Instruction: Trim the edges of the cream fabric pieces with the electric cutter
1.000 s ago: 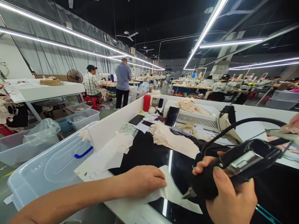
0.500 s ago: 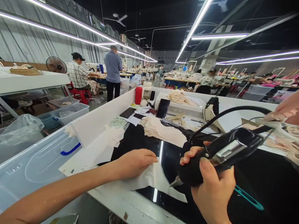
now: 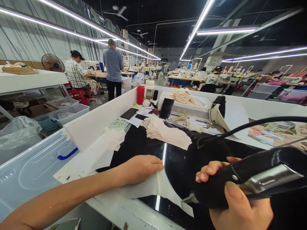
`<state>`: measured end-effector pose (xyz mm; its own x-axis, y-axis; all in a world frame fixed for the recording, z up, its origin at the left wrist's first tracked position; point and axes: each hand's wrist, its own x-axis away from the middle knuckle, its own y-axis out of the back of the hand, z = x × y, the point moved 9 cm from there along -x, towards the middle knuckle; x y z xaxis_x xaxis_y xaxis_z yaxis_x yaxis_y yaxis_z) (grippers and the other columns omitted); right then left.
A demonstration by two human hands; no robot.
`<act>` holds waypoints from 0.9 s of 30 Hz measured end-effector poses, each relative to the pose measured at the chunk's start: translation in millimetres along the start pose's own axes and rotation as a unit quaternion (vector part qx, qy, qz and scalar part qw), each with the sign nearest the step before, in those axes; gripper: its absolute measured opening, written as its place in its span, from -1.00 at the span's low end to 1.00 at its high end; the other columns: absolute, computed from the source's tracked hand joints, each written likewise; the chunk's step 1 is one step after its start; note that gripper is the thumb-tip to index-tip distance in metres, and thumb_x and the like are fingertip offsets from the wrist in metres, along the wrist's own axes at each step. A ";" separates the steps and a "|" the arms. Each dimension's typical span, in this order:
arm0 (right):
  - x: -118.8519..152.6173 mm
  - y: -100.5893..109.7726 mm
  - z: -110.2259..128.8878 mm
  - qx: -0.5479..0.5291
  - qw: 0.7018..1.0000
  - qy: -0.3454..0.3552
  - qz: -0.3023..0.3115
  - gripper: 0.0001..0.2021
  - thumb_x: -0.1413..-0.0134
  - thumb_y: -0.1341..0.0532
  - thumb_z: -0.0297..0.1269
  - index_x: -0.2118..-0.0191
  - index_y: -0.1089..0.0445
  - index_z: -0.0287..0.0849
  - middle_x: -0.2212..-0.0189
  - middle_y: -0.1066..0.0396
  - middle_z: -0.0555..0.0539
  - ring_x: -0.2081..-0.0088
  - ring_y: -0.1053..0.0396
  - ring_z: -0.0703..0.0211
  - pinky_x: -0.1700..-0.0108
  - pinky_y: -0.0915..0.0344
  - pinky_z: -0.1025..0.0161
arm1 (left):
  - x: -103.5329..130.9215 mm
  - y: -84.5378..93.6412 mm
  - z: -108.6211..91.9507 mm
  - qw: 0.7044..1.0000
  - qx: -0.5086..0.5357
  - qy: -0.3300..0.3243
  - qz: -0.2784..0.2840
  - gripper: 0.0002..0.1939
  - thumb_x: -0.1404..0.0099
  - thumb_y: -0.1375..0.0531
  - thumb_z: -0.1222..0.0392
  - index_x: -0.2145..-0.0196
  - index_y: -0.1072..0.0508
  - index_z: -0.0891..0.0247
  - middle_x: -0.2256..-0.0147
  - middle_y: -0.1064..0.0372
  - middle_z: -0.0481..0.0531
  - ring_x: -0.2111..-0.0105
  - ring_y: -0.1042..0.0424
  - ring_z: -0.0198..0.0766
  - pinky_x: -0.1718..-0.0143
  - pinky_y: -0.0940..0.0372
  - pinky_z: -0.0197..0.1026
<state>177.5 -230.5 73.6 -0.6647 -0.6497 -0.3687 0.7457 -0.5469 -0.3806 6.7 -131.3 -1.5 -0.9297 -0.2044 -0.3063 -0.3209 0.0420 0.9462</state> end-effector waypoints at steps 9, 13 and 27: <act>2.4 8.1 -0.5 -0.019 0.999 -0.017 -0.025 -0.47 0.25 -0.59 -0.03 0.14 -0.45 0.00 0.51 -0.45 0.06 0.51 -0.42 0.11 0.47 -0.53 0.13 | 1.8 6.4 -6.5 0.999 0.000 -0.019 -0.026 -0.70 -0.53 -0.11 0.45 -0.11 -0.52 0.38 -0.11 -0.56 0.18 -0.13 -0.55 -0.06 -0.17 -0.51 -0.05; 3.3 11.9 -2.5 -0.022 0.999 -0.012 -0.035 -0.45 0.29 -0.60 -0.06 0.13 -0.46 -0.02 0.51 -0.43 0.06 0.51 -0.40 0.12 0.49 -0.52 0.13 | 3.5 7.6 -6.9 0.999 0.002 -0.017 -0.027 -0.71 -0.52 -0.12 0.46 -0.09 -0.53 0.35 -0.11 -0.56 0.16 -0.14 -0.54 -0.07 -0.19 -0.49 -0.06; -34.4 -33.3 -13.4 -0.048 0.998 0.016 -0.034 -0.53 0.18 -0.49 -0.16 0.11 -0.39 -0.03 0.49 -0.44 0.11 0.51 -0.38 0.20 0.49 -0.45 0.24 | 9.0 -3.2 -1.5 0.999 0.024 0.001 -0.040 -0.65 -0.51 -0.10 0.45 -0.16 -0.50 0.36 -0.17 -0.52 0.23 -0.15 -0.55 -0.06 -0.17 -0.50 -0.08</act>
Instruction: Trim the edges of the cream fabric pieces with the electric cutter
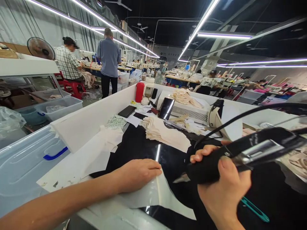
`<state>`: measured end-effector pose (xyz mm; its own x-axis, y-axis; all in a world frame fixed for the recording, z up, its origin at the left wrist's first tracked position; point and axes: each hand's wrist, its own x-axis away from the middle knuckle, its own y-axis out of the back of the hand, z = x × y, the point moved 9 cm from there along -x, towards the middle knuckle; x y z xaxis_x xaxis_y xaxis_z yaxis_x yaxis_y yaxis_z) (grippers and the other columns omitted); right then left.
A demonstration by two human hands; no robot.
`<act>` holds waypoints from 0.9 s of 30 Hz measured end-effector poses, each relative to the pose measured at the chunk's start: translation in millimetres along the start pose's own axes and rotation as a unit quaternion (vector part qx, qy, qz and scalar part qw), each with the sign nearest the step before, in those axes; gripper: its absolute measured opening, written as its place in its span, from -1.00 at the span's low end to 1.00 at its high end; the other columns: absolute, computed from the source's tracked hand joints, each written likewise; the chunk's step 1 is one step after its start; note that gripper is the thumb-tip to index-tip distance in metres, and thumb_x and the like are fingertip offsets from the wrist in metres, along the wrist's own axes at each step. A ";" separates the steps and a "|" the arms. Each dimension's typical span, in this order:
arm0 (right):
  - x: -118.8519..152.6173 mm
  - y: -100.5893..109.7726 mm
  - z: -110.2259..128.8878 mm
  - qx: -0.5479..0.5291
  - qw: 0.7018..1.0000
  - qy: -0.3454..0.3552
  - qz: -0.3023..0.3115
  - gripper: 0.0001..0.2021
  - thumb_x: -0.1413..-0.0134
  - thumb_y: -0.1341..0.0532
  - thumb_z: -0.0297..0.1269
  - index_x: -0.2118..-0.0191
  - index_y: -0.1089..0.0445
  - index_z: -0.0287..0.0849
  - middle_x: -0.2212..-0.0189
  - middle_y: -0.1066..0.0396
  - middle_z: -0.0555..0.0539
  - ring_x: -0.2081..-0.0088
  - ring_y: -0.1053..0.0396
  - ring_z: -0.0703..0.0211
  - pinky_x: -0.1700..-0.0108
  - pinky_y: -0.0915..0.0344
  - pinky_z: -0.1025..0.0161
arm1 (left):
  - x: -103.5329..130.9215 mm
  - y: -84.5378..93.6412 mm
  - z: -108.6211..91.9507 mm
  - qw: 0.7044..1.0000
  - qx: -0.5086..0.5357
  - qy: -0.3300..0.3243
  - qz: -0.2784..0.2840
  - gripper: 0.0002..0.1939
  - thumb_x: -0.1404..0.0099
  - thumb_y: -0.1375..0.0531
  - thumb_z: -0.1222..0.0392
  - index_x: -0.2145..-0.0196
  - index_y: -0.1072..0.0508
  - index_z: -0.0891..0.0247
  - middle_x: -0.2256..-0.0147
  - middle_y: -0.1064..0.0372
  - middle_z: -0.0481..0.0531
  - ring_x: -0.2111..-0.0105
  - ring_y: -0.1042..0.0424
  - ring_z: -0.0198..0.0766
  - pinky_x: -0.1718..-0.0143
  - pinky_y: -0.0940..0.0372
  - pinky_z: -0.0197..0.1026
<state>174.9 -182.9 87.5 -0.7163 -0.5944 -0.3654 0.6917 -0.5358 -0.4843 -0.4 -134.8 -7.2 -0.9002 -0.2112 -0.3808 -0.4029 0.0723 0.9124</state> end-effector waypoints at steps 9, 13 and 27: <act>-8.2 -27.0 -31.2 -0.017 0.998 0.023 0.053 -0.60 -0.03 -0.46 -0.13 0.08 -0.33 -0.04 0.43 -0.47 0.11 0.51 -0.41 0.24 0.44 -0.45 0.25 | 0.2 5.6 -2.5 0.999 0.033 -0.006 -0.004 -0.62 -0.50 -0.05 0.47 -0.16 -0.48 0.35 -0.18 -0.50 0.21 -0.16 -0.54 -0.17 -0.20 -0.47 -0.19; -6.7 -27.5 -34.6 -0.019 0.997 0.022 0.065 -0.61 -0.07 -0.44 -0.15 0.05 -0.33 -0.03 0.40 -0.47 0.12 0.49 -0.42 0.24 0.43 -0.46 0.24 | -1.2 7.9 -3.6 0.999 0.038 0.000 0.004 -0.60 -0.49 -0.04 0.48 -0.17 -0.47 0.34 -0.18 -0.50 0.19 -0.15 -0.54 -0.18 -0.19 -0.47 -0.21; -3.3 -28.6 -39.2 -0.011 0.996 0.039 0.079 -0.63 -0.13 -0.43 -0.14 0.03 -0.33 -0.02 0.40 -0.46 0.12 0.46 -0.41 0.23 0.40 -0.43 0.24 | -2.3 9.1 -2.8 0.999 0.051 0.009 0.005 -0.62 -0.47 -0.08 0.49 -0.14 -0.50 0.35 -0.18 -0.50 0.21 -0.13 -0.57 -0.14 -0.16 -0.50 -0.17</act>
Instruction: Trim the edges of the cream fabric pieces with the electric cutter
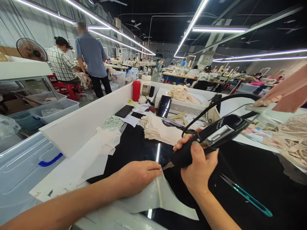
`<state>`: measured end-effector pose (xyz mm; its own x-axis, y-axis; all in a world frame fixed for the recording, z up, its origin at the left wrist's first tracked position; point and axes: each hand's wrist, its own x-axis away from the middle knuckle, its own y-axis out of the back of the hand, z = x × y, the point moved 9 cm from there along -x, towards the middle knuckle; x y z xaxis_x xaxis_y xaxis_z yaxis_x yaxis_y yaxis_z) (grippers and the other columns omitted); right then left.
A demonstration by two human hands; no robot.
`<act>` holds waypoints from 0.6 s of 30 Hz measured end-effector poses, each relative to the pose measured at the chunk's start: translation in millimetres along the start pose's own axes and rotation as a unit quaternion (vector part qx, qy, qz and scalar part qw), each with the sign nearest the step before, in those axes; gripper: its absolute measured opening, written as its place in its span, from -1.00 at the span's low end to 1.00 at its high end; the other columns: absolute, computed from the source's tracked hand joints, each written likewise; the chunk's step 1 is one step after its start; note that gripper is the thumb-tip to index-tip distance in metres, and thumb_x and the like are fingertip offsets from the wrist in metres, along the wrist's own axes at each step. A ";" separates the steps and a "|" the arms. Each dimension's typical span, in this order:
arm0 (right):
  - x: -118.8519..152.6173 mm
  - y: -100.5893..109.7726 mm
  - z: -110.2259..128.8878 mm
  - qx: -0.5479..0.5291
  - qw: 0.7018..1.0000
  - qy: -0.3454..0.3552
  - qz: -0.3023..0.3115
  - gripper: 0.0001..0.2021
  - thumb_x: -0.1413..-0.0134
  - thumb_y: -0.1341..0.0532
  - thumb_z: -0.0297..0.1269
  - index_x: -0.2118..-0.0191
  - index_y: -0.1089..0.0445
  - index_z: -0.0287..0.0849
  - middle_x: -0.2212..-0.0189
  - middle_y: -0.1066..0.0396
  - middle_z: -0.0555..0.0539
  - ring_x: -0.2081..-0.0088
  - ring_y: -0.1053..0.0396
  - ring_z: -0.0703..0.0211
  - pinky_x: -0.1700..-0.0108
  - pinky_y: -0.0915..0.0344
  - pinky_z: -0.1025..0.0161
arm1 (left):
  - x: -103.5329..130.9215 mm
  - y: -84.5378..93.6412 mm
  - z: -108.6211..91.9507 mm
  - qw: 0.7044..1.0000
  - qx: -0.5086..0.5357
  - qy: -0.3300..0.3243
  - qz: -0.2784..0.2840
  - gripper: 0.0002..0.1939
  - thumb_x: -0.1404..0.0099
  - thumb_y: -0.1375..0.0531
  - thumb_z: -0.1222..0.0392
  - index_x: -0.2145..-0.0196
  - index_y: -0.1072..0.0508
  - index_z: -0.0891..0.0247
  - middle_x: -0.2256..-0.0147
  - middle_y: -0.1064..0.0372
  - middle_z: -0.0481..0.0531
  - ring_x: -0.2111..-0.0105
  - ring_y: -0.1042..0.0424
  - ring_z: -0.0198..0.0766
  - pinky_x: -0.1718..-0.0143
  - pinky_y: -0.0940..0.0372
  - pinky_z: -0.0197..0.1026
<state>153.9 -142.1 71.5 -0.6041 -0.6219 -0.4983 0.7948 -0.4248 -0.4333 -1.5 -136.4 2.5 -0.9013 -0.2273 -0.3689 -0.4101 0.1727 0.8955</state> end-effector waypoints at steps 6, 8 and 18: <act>0.7 1.8 3.9 0.011 1.000 -0.003 -0.004 -0.65 -0.14 -0.42 -0.13 0.04 -0.33 -0.02 0.39 -0.46 0.11 0.46 -0.42 0.23 0.39 -0.43 0.22 | 1.0 0.8 1.0 1.000 -0.007 -0.001 -0.005 -0.62 -0.47 -0.09 0.48 -0.14 -0.50 0.32 -0.18 -0.50 0.21 -0.12 -0.57 -0.16 -0.15 -0.51 -0.19; 1.1 3.7 7.3 0.006 1.000 -0.003 -0.014 -0.62 -0.11 -0.44 -0.11 0.04 -0.33 -0.02 0.39 -0.46 0.11 0.47 -0.41 0.23 0.41 -0.43 0.23 | 1.7 0.7 1.2 1.000 -0.013 -0.003 -0.008 -0.63 -0.47 -0.09 0.48 -0.13 -0.50 0.32 -0.18 -0.50 0.22 -0.12 -0.57 -0.15 -0.14 -0.51 -0.18; 7.8 4.4 12.1 0.010 1.000 0.003 -0.004 -0.64 -0.12 -0.42 -0.13 0.03 -0.33 -0.02 0.42 -0.45 0.13 0.49 -0.42 0.23 0.40 -0.43 0.22 | 2.5 0.7 3.1 1.000 -0.006 0.000 -0.003 -0.63 -0.50 -0.05 0.47 -0.13 -0.49 0.30 -0.19 -0.49 0.19 -0.11 -0.57 -0.17 -0.15 -0.51 -0.18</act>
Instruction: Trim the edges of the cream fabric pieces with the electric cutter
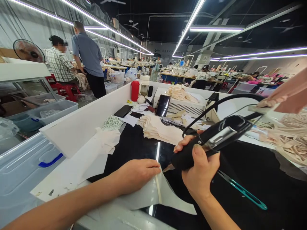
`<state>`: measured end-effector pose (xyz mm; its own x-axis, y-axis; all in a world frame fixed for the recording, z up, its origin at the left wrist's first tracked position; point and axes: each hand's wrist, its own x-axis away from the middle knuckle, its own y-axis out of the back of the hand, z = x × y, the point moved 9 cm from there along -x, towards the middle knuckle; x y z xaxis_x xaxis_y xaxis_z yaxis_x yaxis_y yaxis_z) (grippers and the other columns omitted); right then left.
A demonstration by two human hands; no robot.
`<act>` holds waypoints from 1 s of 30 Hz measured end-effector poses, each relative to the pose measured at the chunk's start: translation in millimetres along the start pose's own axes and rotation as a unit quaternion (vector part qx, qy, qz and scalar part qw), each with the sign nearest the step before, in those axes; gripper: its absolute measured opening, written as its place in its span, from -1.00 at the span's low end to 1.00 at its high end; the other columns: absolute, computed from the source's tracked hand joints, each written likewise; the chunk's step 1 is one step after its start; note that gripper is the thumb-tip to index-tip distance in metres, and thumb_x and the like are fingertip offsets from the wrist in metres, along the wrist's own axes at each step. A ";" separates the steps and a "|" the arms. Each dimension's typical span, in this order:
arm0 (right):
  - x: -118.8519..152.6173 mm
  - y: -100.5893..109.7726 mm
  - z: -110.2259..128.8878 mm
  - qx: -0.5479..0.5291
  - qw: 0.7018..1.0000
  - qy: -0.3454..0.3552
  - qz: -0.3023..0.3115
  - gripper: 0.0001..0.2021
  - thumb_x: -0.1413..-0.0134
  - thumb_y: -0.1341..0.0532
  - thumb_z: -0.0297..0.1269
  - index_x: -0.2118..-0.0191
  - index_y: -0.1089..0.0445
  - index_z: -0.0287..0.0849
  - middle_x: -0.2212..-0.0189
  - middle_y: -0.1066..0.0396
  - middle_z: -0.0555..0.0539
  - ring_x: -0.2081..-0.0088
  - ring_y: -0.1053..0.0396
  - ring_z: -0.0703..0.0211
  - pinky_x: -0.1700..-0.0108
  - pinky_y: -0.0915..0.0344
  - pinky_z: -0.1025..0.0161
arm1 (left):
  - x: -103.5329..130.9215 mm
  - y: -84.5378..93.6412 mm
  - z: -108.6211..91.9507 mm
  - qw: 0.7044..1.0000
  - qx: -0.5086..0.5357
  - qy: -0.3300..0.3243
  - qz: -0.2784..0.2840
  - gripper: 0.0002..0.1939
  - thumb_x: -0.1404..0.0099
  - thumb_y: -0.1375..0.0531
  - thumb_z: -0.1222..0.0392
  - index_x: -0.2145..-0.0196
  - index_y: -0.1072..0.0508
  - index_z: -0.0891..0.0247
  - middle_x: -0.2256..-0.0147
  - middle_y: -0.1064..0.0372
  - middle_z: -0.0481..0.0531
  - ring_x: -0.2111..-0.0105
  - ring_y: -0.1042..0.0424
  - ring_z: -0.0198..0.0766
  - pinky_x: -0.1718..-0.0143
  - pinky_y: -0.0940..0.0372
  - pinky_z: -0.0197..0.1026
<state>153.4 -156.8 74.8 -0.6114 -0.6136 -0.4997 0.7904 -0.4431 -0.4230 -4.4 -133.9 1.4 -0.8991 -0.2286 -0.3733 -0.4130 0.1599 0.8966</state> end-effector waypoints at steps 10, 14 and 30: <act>0.6 0.4 1.8 0.007 1.000 0.002 0.009 -0.67 -0.18 -0.40 -0.14 0.02 -0.34 -0.02 0.38 -0.46 0.11 0.44 -0.43 0.22 0.37 -0.44 0.22 | -1.5 3.4 -1.0 1.000 -0.022 -0.010 -0.004 -0.69 -0.55 -0.06 0.41 -0.12 -0.50 0.30 -0.16 -0.51 0.17 -0.09 -0.57 -0.19 -0.13 -0.50 -0.22; 0.7 5.2 10.5 -0.007 1.000 0.008 -0.007 -0.63 -0.14 -0.44 -0.12 0.02 -0.35 -0.02 0.39 -0.47 0.11 0.47 -0.42 0.23 0.42 -0.44 0.24 | -3.0 12.2 -12.8 0.995 -0.055 -0.069 -0.035 -0.69 -0.61 -0.01 0.38 -0.10 -0.50 0.39 -0.05 -0.55 0.21 -0.09 -0.54 -0.12 -0.25 -0.42 -0.06; 6.1 9.5 6.0 0.000 1.000 0.009 0.002 -0.68 -0.18 -0.43 -0.11 0.04 -0.37 -0.01 0.37 -0.48 0.10 0.44 -0.43 0.24 0.37 -0.46 0.23 | -5.4 10.2 -22.2 0.998 -0.021 -0.060 0.015 -0.75 -0.61 -0.06 0.30 0.00 -0.55 0.29 0.03 -0.55 0.12 0.06 -0.55 -0.16 -0.03 -0.45 -0.18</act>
<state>157.4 -168.6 72.3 -0.6088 -0.6041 -0.5142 0.7929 -0.4409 -0.4207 -0.5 -152.3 17.8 -0.9231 -0.1080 -0.3690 -0.3808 0.1245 0.9162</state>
